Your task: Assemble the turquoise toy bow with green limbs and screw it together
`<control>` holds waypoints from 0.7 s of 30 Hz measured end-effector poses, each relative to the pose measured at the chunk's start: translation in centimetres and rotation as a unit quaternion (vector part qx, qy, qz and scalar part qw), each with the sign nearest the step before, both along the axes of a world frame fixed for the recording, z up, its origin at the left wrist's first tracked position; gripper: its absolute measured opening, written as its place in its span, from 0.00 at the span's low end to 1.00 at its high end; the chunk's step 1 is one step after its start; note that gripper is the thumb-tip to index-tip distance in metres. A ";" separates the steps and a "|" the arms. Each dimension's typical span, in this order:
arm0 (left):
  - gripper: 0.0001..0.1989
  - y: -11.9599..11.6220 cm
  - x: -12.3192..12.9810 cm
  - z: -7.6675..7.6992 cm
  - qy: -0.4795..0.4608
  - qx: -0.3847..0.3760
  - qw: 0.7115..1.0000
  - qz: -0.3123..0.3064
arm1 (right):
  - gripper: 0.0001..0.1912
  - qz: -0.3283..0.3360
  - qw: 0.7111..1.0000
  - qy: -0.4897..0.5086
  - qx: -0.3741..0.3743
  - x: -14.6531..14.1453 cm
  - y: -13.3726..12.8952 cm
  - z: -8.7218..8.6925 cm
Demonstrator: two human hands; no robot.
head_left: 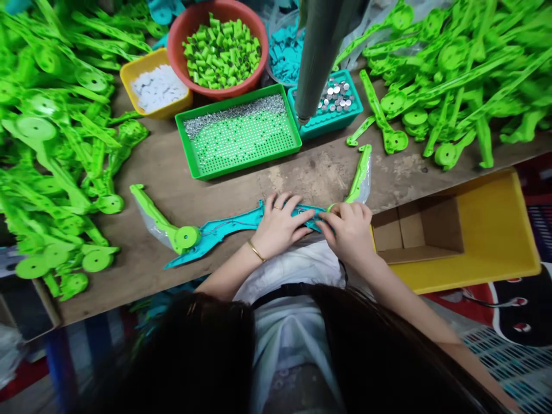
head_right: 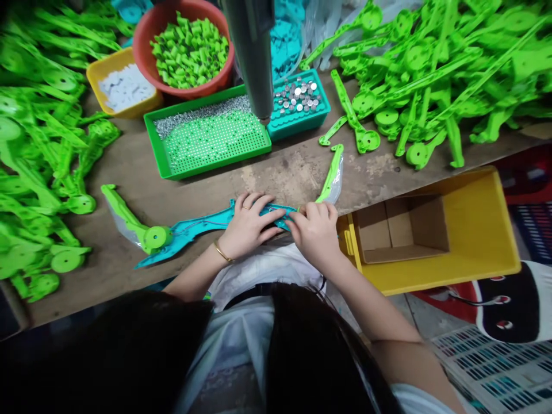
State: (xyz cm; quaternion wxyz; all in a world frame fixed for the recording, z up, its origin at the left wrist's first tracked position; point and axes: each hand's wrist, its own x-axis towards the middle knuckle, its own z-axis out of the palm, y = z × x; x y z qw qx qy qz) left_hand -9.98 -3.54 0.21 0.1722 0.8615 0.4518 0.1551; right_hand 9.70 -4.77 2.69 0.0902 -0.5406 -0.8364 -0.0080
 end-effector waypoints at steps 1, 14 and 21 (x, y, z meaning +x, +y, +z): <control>0.20 0.1 -0.1 0.1 -0.011 -0.008 1.000 -0.003 | 0.11 -0.005 1.000 0.019 0.004 0.2 -0.1 0.0; 0.22 -0.7 -0.6 0.0 -0.041 0.025 0.998 0.043 | 0.08 -0.002 0.998 0.028 0.050 -0.2 0.0 -0.4; 0.17 -0.5 0.2 0.4 0.035 0.048 0.998 0.020 | 0.07 0.006 0.998 0.018 0.057 -0.3 -0.1 -0.8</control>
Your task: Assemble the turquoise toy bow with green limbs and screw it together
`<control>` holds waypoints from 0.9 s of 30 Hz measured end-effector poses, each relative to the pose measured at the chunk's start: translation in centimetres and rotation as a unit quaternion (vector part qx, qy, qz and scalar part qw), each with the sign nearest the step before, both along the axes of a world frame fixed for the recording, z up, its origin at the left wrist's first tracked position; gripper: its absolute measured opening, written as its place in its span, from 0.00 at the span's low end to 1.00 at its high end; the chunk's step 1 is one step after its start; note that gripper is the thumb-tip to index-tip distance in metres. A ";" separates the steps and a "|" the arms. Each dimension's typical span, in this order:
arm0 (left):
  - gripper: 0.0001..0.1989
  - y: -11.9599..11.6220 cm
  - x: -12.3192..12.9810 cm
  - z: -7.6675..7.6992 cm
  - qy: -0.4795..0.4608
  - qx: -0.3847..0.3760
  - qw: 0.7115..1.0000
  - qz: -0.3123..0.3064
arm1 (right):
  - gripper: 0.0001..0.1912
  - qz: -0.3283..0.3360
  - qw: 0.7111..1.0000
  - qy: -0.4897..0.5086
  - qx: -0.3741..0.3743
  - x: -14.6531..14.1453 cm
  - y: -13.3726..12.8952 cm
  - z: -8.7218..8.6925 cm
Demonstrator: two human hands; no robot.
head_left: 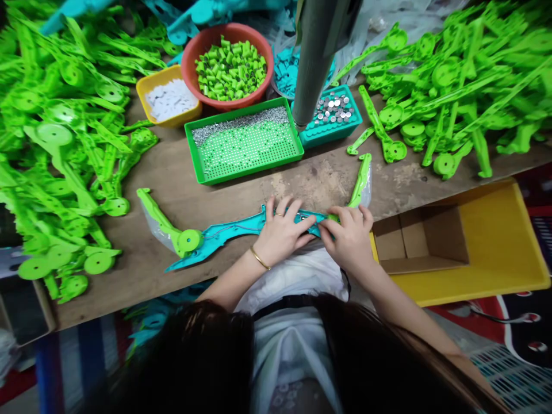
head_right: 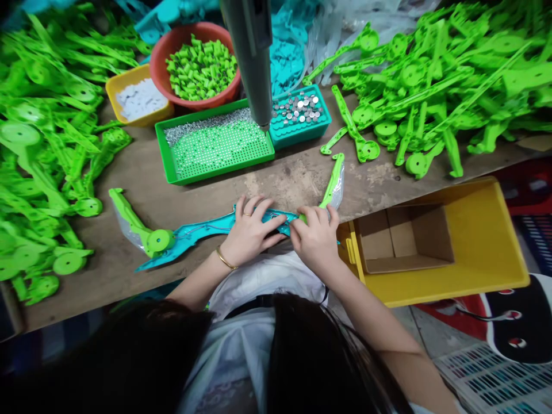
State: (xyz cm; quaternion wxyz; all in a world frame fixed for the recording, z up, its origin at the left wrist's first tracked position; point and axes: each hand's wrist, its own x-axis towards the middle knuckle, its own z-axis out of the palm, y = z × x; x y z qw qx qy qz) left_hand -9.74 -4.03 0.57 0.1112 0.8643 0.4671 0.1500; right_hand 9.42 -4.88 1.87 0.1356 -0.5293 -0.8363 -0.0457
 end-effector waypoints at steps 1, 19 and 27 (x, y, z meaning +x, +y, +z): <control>0.17 0.1 0.1 0.0 0.007 0.003 1.000 0.002 | 0.07 -0.005 1.000 0.002 0.001 0.0 0.0 -0.1; 0.19 0.4 -0.3 -0.5 -0.036 -0.033 0.999 -0.018 | 0.07 -0.008 0.996 0.012 -0.091 0.6 0.7 0.1; 0.22 -0.3 -2.2 -0.2 -0.107 -0.030 0.993 0.048 | 0.11 0.025 0.992 0.091 -0.089 1.0 0.2 0.9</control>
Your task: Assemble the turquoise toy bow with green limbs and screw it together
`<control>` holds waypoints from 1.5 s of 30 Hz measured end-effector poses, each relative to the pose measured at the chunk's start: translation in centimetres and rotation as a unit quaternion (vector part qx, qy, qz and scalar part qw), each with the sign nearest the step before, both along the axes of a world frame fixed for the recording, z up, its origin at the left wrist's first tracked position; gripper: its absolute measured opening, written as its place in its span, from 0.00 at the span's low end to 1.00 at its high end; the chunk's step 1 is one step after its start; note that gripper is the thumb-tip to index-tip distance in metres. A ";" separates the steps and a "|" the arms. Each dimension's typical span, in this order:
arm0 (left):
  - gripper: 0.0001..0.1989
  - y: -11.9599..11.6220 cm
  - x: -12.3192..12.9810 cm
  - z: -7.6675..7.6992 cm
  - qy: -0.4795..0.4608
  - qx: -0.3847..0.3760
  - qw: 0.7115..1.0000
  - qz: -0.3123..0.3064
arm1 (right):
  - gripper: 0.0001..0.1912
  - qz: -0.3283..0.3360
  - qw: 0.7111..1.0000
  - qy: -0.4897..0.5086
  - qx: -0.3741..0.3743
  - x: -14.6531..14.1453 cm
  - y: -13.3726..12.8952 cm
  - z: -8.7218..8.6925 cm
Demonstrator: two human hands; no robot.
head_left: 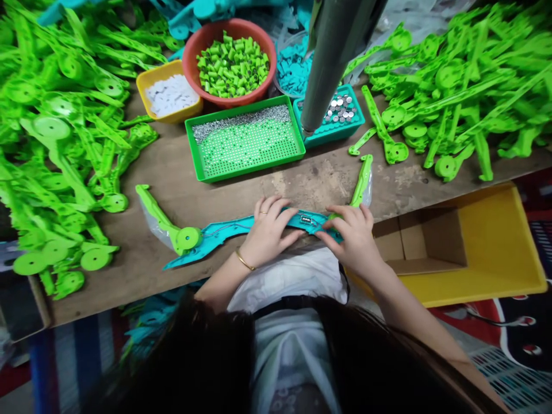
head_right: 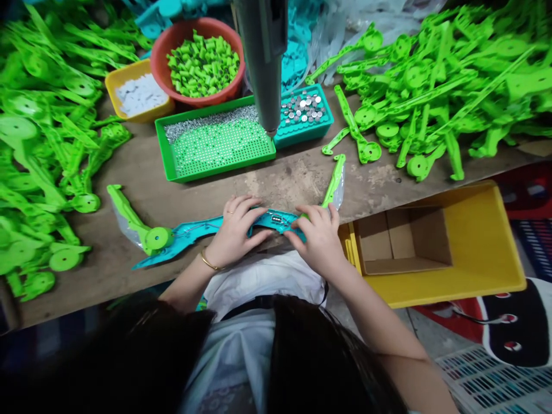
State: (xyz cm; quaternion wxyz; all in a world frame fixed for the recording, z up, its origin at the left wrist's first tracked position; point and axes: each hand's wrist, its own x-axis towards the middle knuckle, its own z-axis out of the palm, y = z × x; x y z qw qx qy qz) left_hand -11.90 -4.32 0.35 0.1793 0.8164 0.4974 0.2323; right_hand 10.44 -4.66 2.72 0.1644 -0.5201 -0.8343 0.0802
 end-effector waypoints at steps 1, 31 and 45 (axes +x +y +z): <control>0.21 -0.1 0.0 -0.1 0.005 0.000 1.000 0.001 | 0.10 0.000 1.000 0.005 0.000 -0.3 0.2 -0.1; 0.18 -0.7 -2.0 -0.3 -0.017 0.006 0.994 0.112 | 0.15 0.047 0.999 -0.024 -0.005 -1.5 2.0 -1.2; 0.16 -1.1 -1.8 -1.4 0.028 0.028 0.995 0.088 | 0.10 0.036 0.999 -0.031 -0.018 -2.5 2.1 -0.9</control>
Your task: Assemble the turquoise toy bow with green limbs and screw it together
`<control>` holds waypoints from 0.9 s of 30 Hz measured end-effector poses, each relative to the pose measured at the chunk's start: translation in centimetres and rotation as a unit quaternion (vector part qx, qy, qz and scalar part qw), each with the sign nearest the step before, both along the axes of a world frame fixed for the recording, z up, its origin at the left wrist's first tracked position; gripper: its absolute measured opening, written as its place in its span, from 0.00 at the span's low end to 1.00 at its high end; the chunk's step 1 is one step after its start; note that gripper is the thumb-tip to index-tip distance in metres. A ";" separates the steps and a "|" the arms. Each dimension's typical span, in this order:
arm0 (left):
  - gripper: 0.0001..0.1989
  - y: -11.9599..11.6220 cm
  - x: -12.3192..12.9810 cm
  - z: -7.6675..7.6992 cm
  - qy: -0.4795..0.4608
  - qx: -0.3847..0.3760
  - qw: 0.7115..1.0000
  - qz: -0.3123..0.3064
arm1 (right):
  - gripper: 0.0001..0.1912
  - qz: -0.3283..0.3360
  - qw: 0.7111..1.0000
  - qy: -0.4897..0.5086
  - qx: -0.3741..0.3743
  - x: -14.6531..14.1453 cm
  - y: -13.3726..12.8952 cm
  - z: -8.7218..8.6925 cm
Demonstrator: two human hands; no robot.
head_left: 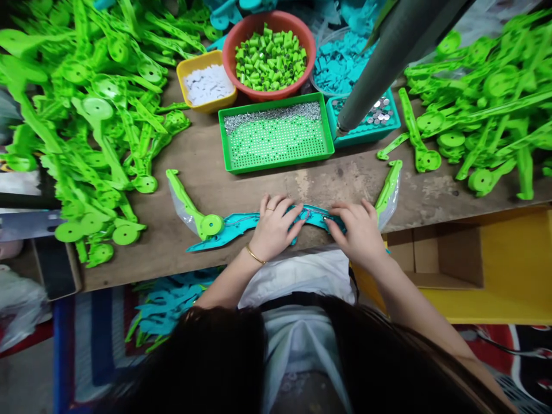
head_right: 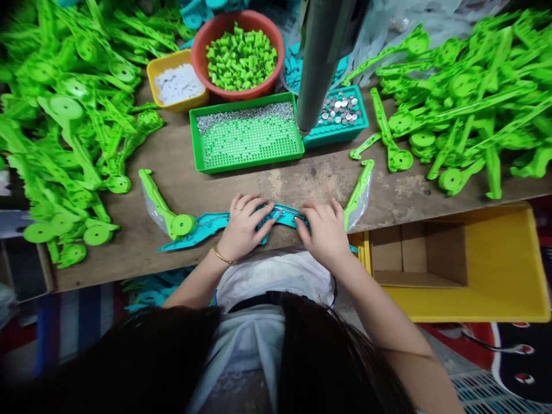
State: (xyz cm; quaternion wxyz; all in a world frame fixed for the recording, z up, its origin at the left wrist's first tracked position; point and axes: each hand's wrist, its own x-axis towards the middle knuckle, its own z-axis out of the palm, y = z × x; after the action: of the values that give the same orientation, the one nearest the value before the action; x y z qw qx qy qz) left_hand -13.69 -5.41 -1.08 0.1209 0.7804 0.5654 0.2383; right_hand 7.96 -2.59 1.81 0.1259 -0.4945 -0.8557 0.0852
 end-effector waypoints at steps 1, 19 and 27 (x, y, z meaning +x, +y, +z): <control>0.16 0.0 0.0 0.0 0.000 0.000 1.000 0.000 | 0.11 0.002 1.000 0.000 -0.003 0.1 0.0 0.0; 0.16 0.2 -0.1 -0.5 -0.037 -0.008 0.999 -0.004 | 0.09 -0.056 0.995 0.059 -0.058 4.0 0.1 2.2; 0.16 0.2 -0.1 -0.2 -0.036 -0.014 0.999 -0.006 | 0.09 -0.027 0.999 -0.003 -0.041 3.7 -0.6 1.2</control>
State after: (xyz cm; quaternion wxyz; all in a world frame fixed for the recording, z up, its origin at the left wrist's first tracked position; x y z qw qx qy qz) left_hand -13.77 -5.21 -1.32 0.1537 0.7731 0.5588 0.2577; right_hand 11.69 -3.19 2.97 0.1053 -0.5222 -0.8384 0.1157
